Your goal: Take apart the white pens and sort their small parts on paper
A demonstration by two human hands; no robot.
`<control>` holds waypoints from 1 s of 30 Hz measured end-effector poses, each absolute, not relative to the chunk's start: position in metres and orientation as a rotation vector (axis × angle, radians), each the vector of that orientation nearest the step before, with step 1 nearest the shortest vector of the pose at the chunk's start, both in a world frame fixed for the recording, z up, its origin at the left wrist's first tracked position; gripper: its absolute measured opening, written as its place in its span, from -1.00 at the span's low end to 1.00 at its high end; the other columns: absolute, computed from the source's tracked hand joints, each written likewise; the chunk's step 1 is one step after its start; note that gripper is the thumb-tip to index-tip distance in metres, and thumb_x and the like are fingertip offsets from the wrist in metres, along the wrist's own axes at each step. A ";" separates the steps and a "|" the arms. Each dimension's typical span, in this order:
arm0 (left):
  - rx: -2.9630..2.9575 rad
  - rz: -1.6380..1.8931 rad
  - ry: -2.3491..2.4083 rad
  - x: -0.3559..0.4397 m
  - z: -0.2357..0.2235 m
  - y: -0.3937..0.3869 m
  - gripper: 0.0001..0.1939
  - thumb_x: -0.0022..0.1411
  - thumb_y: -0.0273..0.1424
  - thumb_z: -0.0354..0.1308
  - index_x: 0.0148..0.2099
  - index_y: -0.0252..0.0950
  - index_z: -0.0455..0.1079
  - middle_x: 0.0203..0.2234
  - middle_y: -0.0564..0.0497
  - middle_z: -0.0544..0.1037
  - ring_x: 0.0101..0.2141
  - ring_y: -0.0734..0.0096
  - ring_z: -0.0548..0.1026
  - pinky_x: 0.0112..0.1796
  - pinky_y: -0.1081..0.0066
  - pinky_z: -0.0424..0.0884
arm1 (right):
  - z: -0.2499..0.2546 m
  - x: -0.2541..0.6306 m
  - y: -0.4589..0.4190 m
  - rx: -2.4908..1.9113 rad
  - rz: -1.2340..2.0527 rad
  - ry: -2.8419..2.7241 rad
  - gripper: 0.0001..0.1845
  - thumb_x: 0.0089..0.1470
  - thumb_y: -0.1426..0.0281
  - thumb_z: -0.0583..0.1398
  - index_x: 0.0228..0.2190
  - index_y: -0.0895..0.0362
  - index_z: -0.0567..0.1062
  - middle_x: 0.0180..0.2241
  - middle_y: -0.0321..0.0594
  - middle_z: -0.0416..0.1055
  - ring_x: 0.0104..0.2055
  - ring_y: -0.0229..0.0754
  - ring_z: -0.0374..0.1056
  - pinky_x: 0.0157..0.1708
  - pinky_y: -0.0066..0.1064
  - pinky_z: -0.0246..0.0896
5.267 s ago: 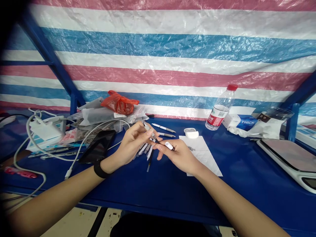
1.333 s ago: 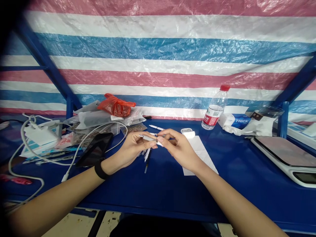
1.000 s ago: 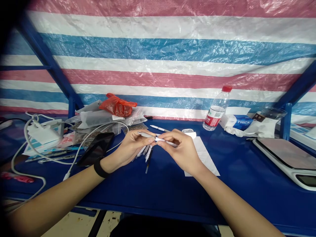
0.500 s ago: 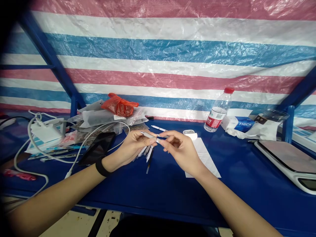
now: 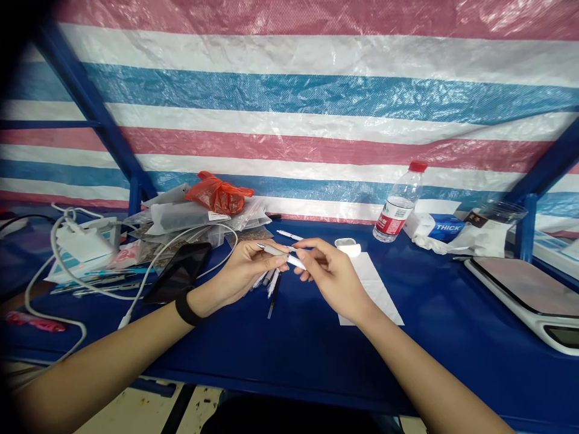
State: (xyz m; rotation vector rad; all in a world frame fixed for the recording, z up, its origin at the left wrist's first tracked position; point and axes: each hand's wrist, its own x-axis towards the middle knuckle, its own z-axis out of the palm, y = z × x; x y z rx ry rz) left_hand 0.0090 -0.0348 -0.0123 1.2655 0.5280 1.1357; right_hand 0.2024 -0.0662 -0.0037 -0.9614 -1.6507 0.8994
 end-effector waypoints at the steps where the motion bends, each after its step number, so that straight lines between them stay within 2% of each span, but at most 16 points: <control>1: 1.264 1.144 0.530 0.009 -0.012 -0.035 -0.80 0.00 -0.34 0.55 -0.28 -0.23 0.69 -0.39 0.01 0.68 -0.39 0.47 0.58 -0.28 0.46 0.49 | -0.004 0.202 -0.066 -0.946 0.854 -1.659 -0.56 0.14 0.00 0.31 -0.16 0.09 0.56 -0.43 -0.25 0.52 -0.40 -0.16 0.49 -0.35 -0.29 0.49; 3: 1.272 1.161 0.550 0.010 -0.011 -0.035 -0.80 0.00 -0.31 0.55 -0.30 -0.25 0.68 -0.43 0.01 0.66 -0.40 0.48 0.57 -0.28 0.47 0.49 | -0.006 0.200 -0.066 -0.917 0.750 -1.679 -0.62 0.09 0.05 0.36 -0.21 0.07 0.57 -0.35 -0.21 0.55 -0.30 -0.14 0.51 -0.21 -0.24 0.50; 5: 1.281 1.166 0.566 0.012 -0.012 -0.035 -0.77 -0.02 -0.29 0.55 -0.31 -0.27 0.68 -0.45 0.01 0.66 -0.42 0.46 0.57 -0.28 0.44 0.50 | -0.006 0.198 -0.067 -0.904 0.694 -1.678 -0.66 0.10 0.07 0.37 -0.26 0.07 0.57 -0.32 -0.19 0.56 -0.27 -0.12 0.51 -0.17 -0.23 0.49; 10: 1.283 1.113 0.555 0.016 -0.015 -0.040 -0.74 -0.05 -0.29 0.56 -0.31 -0.28 0.66 -0.44 -0.01 0.68 -0.40 0.36 0.62 -0.21 0.33 0.56 | -0.004 0.197 -0.067 -0.909 0.809 -1.654 -0.62 0.09 0.03 0.34 -0.40 0.08 0.48 -0.50 -0.26 0.50 -0.44 -0.17 0.45 -0.39 -0.32 0.41; 12: 1.295 1.107 0.545 0.016 -0.015 -0.040 -0.77 -0.03 -0.31 0.56 -0.31 -0.27 0.66 -0.44 0.00 0.68 -0.38 0.36 0.63 -0.19 0.34 0.56 | -0.002 0.197 -0.067 -0.919 0.857 -1.649 -0.60 0.06 0.02 0.36 -0.42 0.08 0.46 -0.51 -0.28 0.48 -0.47 -0.19 0.43 -0.45 -0.35 0.36; 16: 1.299 1.162 0.534 0.014 -0.012 -0.037 -0.79 0.00 -0.32 0.54 -0.29 -0.26 0.68 -0.41 0.01 0.68 -0.37 0.42 0.61 -0.23 0.43 0.53 | 0.000 0.197 -0.068 -0.891 0.813 -1.634 -0.65 -0.01 0.11 0.43 -0.40 0.08 0.48 -0.42 -0.25 0.54 -0.35 -0.16 0.48 -0.32 -0.32 0.43; 18: 1.317 1.173 0.526 0.012 -0.009 -0.035 -0.80 0.01 -0.34 0.54 -0.28 -0.26 0.68 -0.41 0.02 0.68 -0.38 0.46 0.60 -0.25 0.46 0.53 | 0.001 0.197 -0.069 -0.886 0.790 -1.633 -0.67 0.02 0.10 0.41 -0.38 0.09 0.53 -0.38 -0.21 0.58 -0.32 -0.14 0.51 -0.28 -0.30 0.45; 20: 1.338 1.169 0.501 0.011 -0.008 -0.034 -0.82 0.02 -0.36 0.53 -0.28 -0.25 0.68 -0.41 0.03 0.67 -0.38 0.47 0.61 -0.25 0.46 0.53 | 0.001 0.198 -0.070 -0.915 0.810 -1.673 -0.63 0.10 0.03 0.35 -0.38 0.10 0.57 -0.43 -0.20 0.58 -0.42 -0.16 0.48 -0.39 -0.33 0.43; 24: 1.374 1.127 0.493 0.012 -0.008 -0.036 -0.81 0.00 -0.35 0.54 -0.30 -0.24 0.67 -0.39 0.02 0.66 -0.38 0.40 0.62 -0.28 0.40 0.55 | 0.003 0.203 -0.069 -1.003 0.939 -1.755 -0.36 0.26 -0.10 0.13 -0.61 0.11 0.49 -0.65 -0.24 0.42 -0.64 -0.27 0.31 -0.59 -0.41 0.25; 25: 1.382 1.126 0.507 0.012 -0.007 -0.036 -0.80 0.00 -0.34 0.54 -0.30 -0.25 0.67 -0.39 0.02 0.66 -0.40 0.42 0.60 -0.30 0.41 0.54 | 0.004 0.204 -0.069 -1.008 0.954 -1.757 -0.35 0.26 -0.11 0.12 -0.61 0.11 0.48 -0.64 -0.23 0.43 -0.63 -0.27 0.31 -0.59 -0.41 0.25; 27: 1.379 1.147 0.530 0.013 -0.007 -0.036 -0.79 0.01 -0.32 0.53 -0.29 -0.26 0.67 -0.40 0.01 0.65 -0.44 0.47 0.56 -0.34 0.44 0.50 | 0.005 0.204 -0.068 -0.992 0.898 -1.740 -0.45 0.19 -0.11 0.20 -0.47 0.11 0.54 -0.53 -0.21 0.50 -0.55 -0.23 0.38 -0.54 -0.39 0.32; 30: 1.340 1.169 0.545 0.012 -0.006 -0.034 -0.76 0.00 -0.28 0.54 -0.29 -0.28 0.67 -0.41 0.00 0.64 -0.46 0.50 0.51 -0.37 0.46 0.47 | 0.007 0.202 -0.068 -0.972 0.705 -1.712 -0.57 0.06 -0.03 0.35 -0.32 0.09 0.55 -0.40 -0.21 0.54 -0.37 -0.15 0.47 -0.35 -0.32 0.44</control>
